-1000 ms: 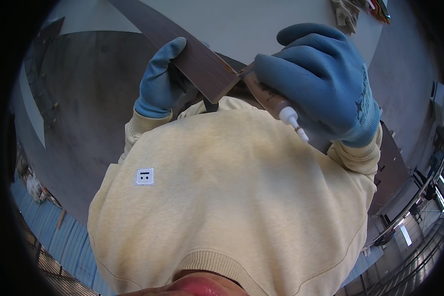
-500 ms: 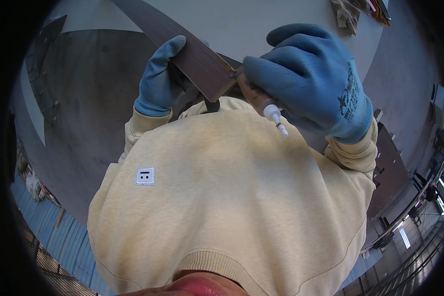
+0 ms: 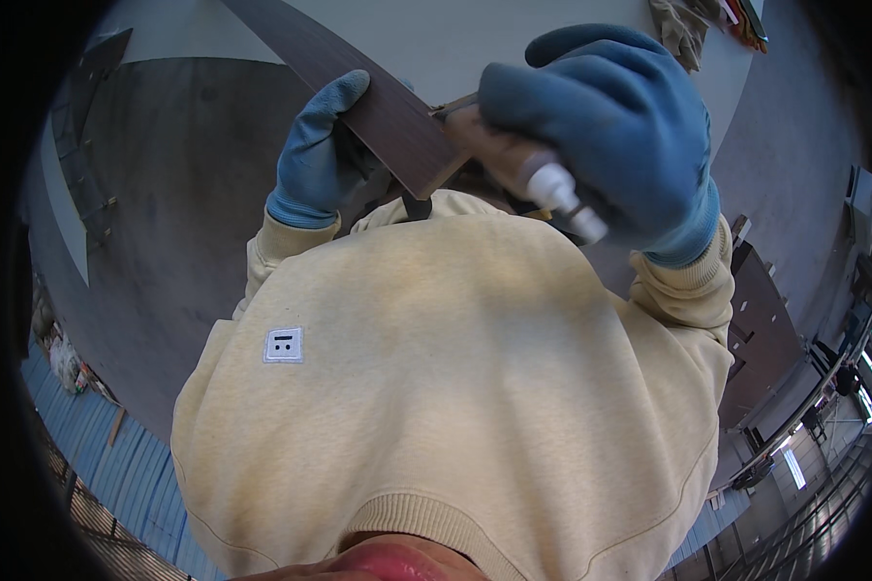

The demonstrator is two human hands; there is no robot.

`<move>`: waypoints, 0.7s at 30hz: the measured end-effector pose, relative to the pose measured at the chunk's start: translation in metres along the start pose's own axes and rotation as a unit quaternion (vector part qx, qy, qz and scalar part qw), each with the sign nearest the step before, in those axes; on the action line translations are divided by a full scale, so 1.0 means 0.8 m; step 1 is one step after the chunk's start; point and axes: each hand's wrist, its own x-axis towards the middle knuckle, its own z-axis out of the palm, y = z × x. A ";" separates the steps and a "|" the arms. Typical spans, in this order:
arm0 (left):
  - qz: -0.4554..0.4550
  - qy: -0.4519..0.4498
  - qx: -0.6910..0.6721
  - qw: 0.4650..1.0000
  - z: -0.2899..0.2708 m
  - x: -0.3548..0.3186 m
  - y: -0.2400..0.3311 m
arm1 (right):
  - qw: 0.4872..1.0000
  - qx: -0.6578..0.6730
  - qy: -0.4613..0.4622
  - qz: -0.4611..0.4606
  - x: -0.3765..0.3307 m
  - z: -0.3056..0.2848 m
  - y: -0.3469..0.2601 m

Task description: The person applies adhesive edge banding to the edges of wooden planks using a small white plastic tool. They smooth the banding along the edges, handle a bag of small round objects, and use a small reddish-brown tool on the wood surface.

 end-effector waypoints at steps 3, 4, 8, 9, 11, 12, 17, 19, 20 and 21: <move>0.010 0.004 0.001 1.000 -0.004 0.000 0.002 | 0.926 0.319 0.104 0.174 -0.012 0.015 0.007; 0.011 0.001 0.000 1.000 -0.006 0.000 0.007 | 0.882 0.399 0.108 0.228 -0.017 0.016 0.013; 0.008 -0.020 0.009 1.000 -0.009 0.000 0.018 | 0.779 0.574 0.120 0.223 -0.033 0.066 0.055; -0.005 0.004 0.003 1.000 -0.009 0.001 0.018 | 0.802 0.556 0.103 0.192 -0.038 0.080 0.064; -0.011 0.021 -0.001 1.000 -0.007 0.004 0.020 | 0.722 0.669 0.053 0.169 -0.045 0.092 0.087; -0.015 0.025 -0.003 1.000 -0.005 0.007 0.020 | 0.698 0.695 0.038 0.169 -0.047 0.098 0.097; -0.012 0.028 0.004 1.000 0.007 0.017 0.017 | 0.706 0.674 0.054 0.208 -0.057 0.094 0.102; -0.013 0.031 -0.005 0.999 0.010 0.018 0.017 | 0.786 0.585 0.050 0.194 -0.058 0.095 0.100; -0.011 0.027 -0.007 1.000 0.011 0.019 0.017 | 0.821 0.539 0.050 0.184 -0.057 0.097 0.101; -0.011 0.026 -0.011 1.000 0.011 0.019 0.017 | 0.805 0.559 0.040 0.197 -0.057 0.099 0.103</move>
